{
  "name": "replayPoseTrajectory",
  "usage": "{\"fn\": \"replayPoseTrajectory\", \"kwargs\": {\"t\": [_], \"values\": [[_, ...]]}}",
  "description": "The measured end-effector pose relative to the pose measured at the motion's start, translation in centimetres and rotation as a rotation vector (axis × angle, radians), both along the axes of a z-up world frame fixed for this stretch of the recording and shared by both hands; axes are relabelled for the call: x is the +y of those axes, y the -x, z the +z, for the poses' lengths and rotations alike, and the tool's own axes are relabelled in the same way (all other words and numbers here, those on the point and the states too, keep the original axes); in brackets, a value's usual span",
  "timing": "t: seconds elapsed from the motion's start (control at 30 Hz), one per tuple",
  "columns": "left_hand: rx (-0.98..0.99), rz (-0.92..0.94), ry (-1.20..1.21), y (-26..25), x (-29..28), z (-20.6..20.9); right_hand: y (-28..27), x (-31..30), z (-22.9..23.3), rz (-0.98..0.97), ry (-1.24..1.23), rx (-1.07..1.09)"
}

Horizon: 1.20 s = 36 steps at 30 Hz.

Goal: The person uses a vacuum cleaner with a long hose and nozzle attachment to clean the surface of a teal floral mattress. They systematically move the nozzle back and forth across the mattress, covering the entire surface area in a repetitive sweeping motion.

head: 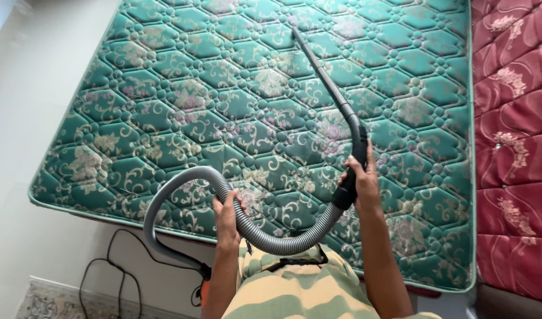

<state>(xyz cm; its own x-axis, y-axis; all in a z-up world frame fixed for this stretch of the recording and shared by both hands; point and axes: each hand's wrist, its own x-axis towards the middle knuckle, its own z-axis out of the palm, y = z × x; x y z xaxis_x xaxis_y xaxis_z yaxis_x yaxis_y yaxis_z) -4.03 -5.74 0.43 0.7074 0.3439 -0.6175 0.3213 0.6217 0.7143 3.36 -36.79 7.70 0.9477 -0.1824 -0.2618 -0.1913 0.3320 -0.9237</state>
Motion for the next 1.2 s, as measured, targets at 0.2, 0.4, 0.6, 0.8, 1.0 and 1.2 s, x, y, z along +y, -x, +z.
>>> {"fn": "replayPoseTrajectory", "kwargs": {"t": [0.2,0.4,0.6,0.8,1.0,1.2], "values": [[0.002,-0.029,0.077,2.7,-3.7,0.1,4.4,-4.2,5.5,0.176,-0.008,-0.061],[-0.074,0.021,0.014,4.5,-7.7,0.6,3.7,-4.5,5.8,0.228,0.127,0.000],[-0.082,0.084,0.108,7.6,-10.1,1.5,7.2,-7.2,8.8,0.468,0.280,0.006],[-0.022,0.187,0.046,10.1,-12.3,0.8,5.5,-6.4,7.3,0.616,0.289,0.005],[-0.025,0.230,0.090,12.7,-13.4,2.4,7.1,-6.9,10.0,0.717,0.280,0.018],[-0.024,0.249,0.091,13.3,-13.9,2.8,8.7,-6.3,11.2,0.815,0.266,0.042]]}}
